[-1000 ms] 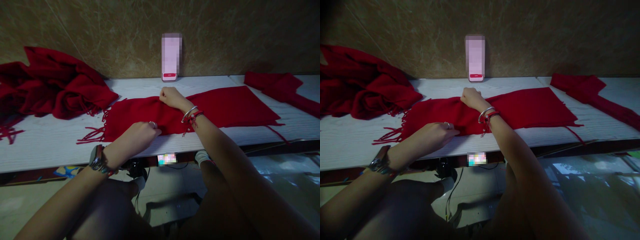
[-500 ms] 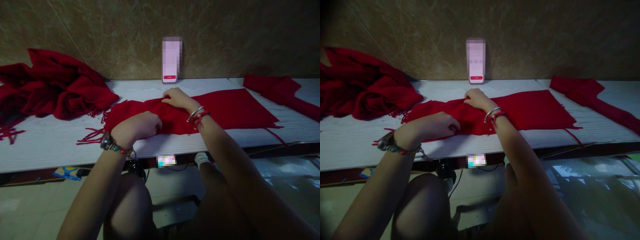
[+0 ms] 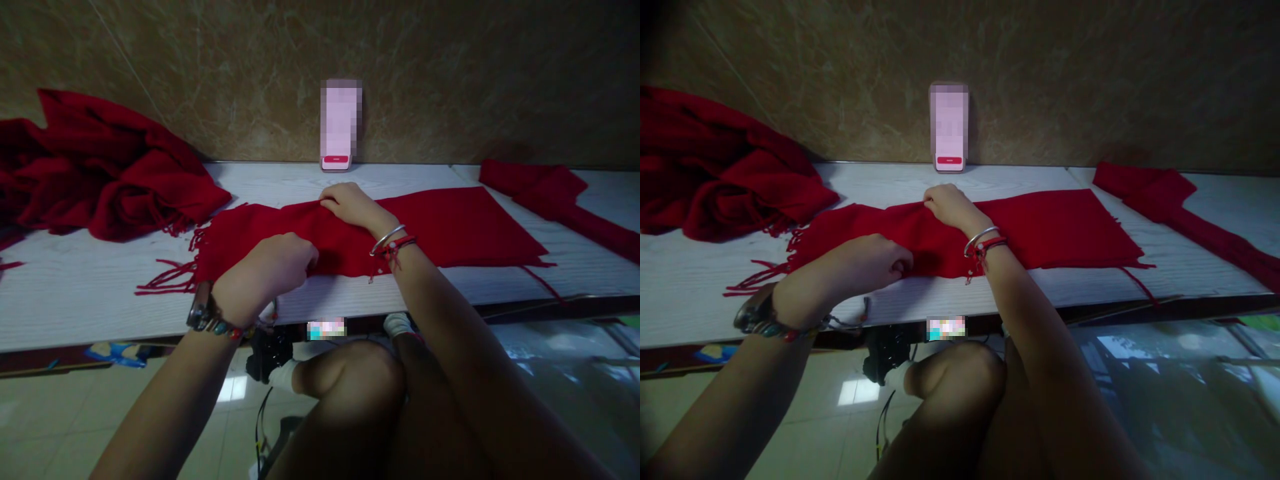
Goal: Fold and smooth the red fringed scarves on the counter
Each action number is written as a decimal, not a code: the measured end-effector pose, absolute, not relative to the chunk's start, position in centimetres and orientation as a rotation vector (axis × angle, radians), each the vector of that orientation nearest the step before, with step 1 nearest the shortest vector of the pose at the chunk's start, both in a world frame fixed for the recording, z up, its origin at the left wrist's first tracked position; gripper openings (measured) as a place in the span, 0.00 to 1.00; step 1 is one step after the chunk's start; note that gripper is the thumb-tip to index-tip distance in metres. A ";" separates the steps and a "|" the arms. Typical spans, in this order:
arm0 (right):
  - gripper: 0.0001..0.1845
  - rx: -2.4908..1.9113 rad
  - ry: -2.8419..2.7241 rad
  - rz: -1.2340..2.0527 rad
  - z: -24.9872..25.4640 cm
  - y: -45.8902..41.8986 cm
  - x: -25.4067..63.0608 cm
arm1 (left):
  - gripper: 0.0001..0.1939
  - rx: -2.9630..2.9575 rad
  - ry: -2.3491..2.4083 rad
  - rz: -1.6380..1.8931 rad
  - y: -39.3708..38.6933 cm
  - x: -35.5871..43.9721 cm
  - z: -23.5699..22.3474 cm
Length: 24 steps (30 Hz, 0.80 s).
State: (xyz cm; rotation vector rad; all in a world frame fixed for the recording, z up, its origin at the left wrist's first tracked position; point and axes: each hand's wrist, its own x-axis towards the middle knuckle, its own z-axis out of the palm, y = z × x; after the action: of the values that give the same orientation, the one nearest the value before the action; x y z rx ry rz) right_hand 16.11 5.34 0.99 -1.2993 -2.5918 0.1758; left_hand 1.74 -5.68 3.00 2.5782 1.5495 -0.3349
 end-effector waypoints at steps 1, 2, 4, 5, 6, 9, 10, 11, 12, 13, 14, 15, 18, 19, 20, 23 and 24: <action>0.14 -1.306 -2.591 0.157 0.9 5.2 16.3 | 0.15 2.581 1.553 -0.348 -5.8 1.8 3.1; 0.13 -1.310 -2.583 0.133 0.7 5.1 16.4 | 0.15 2.585 1.559 -0.358 -5.8 1.9 3.2; 0.13 -1.303 -2.560 0.080 0.4 4.9 16.5 | 0.15 2.602 1.569 -0.366 -6.0 2.1 3.3; 0.13 -1.292 -2.549 0.060 0.2 4.8 16.5 | 0.15 2.613 1.579 -0.366 -6.1 2.1 3.3; 0.13 -1.281 -2.542 0.045 0.0 4.7 16.5 | 0.15 2.624 1.590 -0.366 -6.1 2.1 3.3; 0.14 -1.279 -2.546 0.028 -0.2 4.8 16.4 | 0.15 2.641 1.627 -0.369 -6.4 2.2 3.2; 0.13 -1.287 -2.548 0.024 -0.3 4.9 16.3 | 0.15 2.648 1.630 -0.373 -6.5 2.3 3.1; 0.13 -1.296 -2.545 0.018 -0.3 5.0 16.3 | 0.15 2.658 1.632 -0.377 -6.7 2.4 3.0; 0.13 -1.302 -2.539 0.011 -0.2 5.2 16.2 | 0.15 2.671 1.636 -0.384 -6.9 2.4 3.0; 0.13 -1.302 -2.530 0.006 -0.2 5.4 16.2 | 0.15 2.684 1.645 -0.392 -7.1 2.5 2.9; 0.12 -1.302 -2.518 0.003 -0.1 5.6 16.2 | 0.15 2.696 1.650 -0.402 -7.3 2.7 2.9; 0.12 -1.304 -2.504 0.003 -0.1 5.8 16.3 | 0.16 2.701 1.658 -0.411 -7.5 2.8 2.9; 0.11 -1.348 -2.471 0.011 -0.1 6.4 16.7 | 0.16 2.705 1.640 -0.428 -7.8 2.9 2.9; 0.12 -1.372 -2.471 0.011 -0.1 6.5 16.9 | 0.16 2.709 1.623 -0.425 -7.8 2.9 2.9; 0.12 -1.393 -2.483 0.010 -0.3 6.5 17.1 | 0.16 2.710 1.607 -0.419 -7.7 2.9 2.9; 0.13 -1.435 -2.561 -0.019 -0.7 6.2 17.6 | 0.18 2.684 1.565 -0.387 -7.4 2.5 2.7; 0.14 -1.441 -2.580 -0.047 -0.7 5.9 17.7 | 0.19 2.669 1.562 -0.370 -7.3 2.3 2.5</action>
State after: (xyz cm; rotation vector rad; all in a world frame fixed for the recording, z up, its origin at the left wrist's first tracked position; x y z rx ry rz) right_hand 17.71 5.94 -0.71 -1.4410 -2.5800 -0.0473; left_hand 2.29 -7.32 2.48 2.6695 1.5622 -0.3699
